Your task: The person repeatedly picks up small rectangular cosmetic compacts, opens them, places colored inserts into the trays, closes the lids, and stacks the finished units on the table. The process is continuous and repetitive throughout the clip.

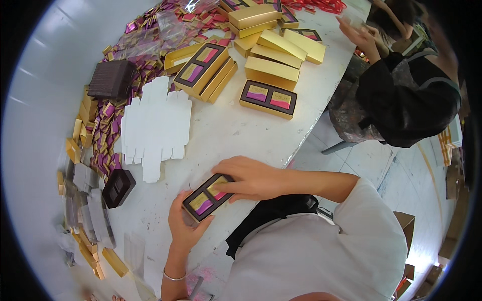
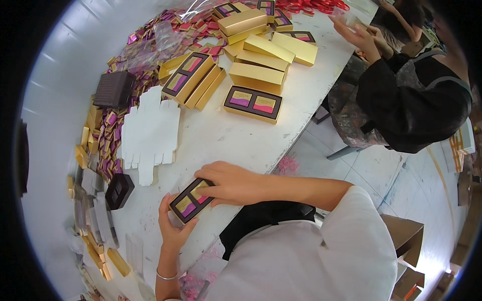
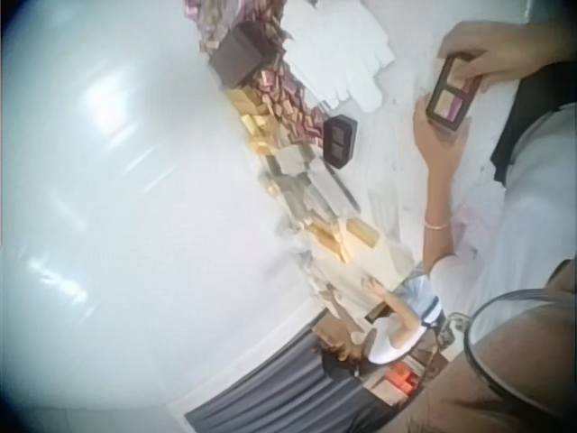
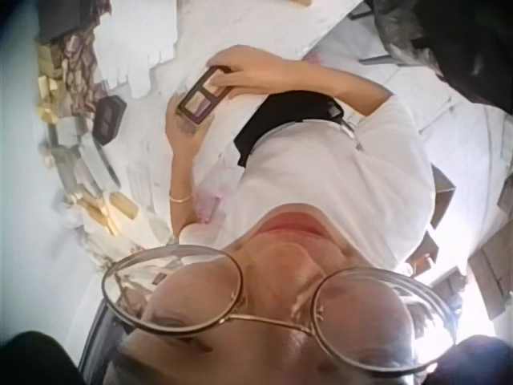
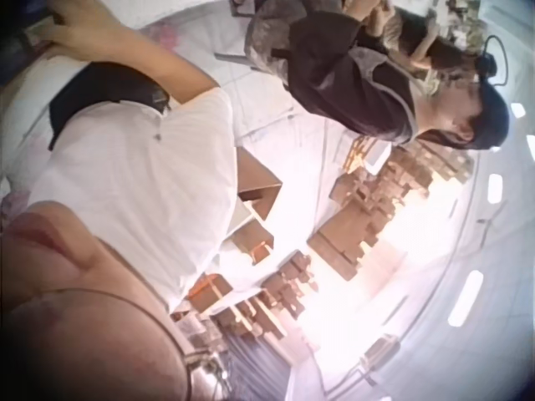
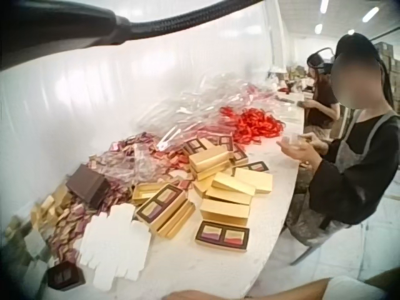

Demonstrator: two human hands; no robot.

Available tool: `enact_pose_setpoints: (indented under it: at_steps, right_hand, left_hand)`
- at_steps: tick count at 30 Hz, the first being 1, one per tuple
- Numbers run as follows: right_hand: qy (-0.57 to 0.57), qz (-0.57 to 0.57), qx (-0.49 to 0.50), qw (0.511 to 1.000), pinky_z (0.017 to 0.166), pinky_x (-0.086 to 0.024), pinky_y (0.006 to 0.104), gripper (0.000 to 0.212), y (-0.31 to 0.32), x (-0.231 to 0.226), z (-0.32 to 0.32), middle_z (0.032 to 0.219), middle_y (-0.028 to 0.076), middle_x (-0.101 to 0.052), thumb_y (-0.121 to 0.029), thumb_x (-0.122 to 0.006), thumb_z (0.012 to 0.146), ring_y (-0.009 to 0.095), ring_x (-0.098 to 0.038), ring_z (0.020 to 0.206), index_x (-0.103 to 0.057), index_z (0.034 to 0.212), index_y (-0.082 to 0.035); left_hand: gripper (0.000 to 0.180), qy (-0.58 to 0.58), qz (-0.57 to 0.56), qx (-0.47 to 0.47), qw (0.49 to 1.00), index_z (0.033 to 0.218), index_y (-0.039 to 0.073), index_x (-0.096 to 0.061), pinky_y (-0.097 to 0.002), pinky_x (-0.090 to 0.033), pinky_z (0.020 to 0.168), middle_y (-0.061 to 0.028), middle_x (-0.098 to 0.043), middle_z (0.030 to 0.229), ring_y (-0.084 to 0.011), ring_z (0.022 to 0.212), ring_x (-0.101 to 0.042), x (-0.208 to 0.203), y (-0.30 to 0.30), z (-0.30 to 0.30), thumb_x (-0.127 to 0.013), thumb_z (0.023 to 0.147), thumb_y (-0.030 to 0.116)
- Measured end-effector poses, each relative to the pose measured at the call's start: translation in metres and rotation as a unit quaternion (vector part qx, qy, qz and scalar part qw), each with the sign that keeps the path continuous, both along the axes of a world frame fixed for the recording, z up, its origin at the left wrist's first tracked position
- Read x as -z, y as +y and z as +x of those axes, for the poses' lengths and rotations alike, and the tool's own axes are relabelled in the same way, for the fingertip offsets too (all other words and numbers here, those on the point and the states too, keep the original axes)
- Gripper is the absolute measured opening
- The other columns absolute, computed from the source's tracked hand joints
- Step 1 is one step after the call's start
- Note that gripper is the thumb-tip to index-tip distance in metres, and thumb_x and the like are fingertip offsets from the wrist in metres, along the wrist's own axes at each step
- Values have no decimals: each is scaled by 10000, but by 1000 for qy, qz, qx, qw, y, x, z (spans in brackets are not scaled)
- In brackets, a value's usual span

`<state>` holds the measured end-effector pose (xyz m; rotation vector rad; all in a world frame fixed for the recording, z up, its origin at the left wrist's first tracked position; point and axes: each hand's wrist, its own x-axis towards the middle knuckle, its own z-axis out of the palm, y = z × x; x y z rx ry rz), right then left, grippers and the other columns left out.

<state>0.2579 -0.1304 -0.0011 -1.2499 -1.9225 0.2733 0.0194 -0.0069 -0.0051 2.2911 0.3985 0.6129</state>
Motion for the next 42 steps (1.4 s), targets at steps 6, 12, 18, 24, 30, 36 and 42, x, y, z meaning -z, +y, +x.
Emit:
enact_pose_setpoints:
  at_steps: [6,12,18,24,30,36,42]
  right_hand:
    - [-106,128,429,888,877,-444,412,422,-50,-39,101,1170,175,-552,-212,-774,633,336,-545,1048,-668,1007,-49]
    - [-162,74,456,872,990,-370,436,543,-38,-24,99,1334,221,-403,-324,-757,704,397,-409,1221,-608,1168,-84]
    - [-118,165,310,929,1025,-324,474,483,-38,-18,53,1347,231,-393,-191,-649,829,401,-399,1240,-487,1253,-24]
    - [-104,71,139,982,984,-372,479,443,16,-13,-7,1297,239,-442,-49,-694,727,414,-447,1190,-564,1150,-24]
    - [-102,88,93,987,927,-427,459,385,36,-31,-19,1249,211,-493,-26,-696,688,403,-497,1130,-603,1062,-16]
    - [-112,49,81,989,916,-435,449,402,36,-20,-16,1244,194,-503,-22,-684,702,393,-502,1128,-583,1091,-14]
    - [-137,79,-11,987,928,-424,430,409,89,-39,-44,1238,190,-513,-24,-650,742,365,-485,1152,-552,1138,2]
  left_hand:
    - [780,-26,61,8,998,1344,51,-332,-377,-441,810,-227,-397,1368,-282,980,-517,-47,-2,27,-759,699,157]
    - [558,-10,104,-95,990,1222,19,-492,-392,-423,888,-188,-517,1229,-323,1058,-512,-51,3,-14,-713,721,129]
    - [456,-12,177,-260,949,1150,21,-550,-379,-401,919,-132,-561,1161,-306,1067,-507,-69,33,-75,-700,728,103]
    - [670,130,181,-334,916,1329,83,-429,-411,-298,1052,-146,-413,1373,-320,1274,-365,-72,101,-103,-729,750,234]
    - [757,196,98,-261,940,1388,102,-356,-370,-311,1056,-162,-375,1387,-323,1271,-373,-41,172,-116,-739,745,217]
    - [758,183,230,-382,876,1372,105,-380,-406,-356,1003,-168,-469,1288,-342,1209,-434,-59,132,-133,-739,738,316]
    - [822,438,103,-620,643,1382,68,-356,-455,-378,975,-278,-454,1271,-422,1170,-440,-60,69,-248,-669,762,509]
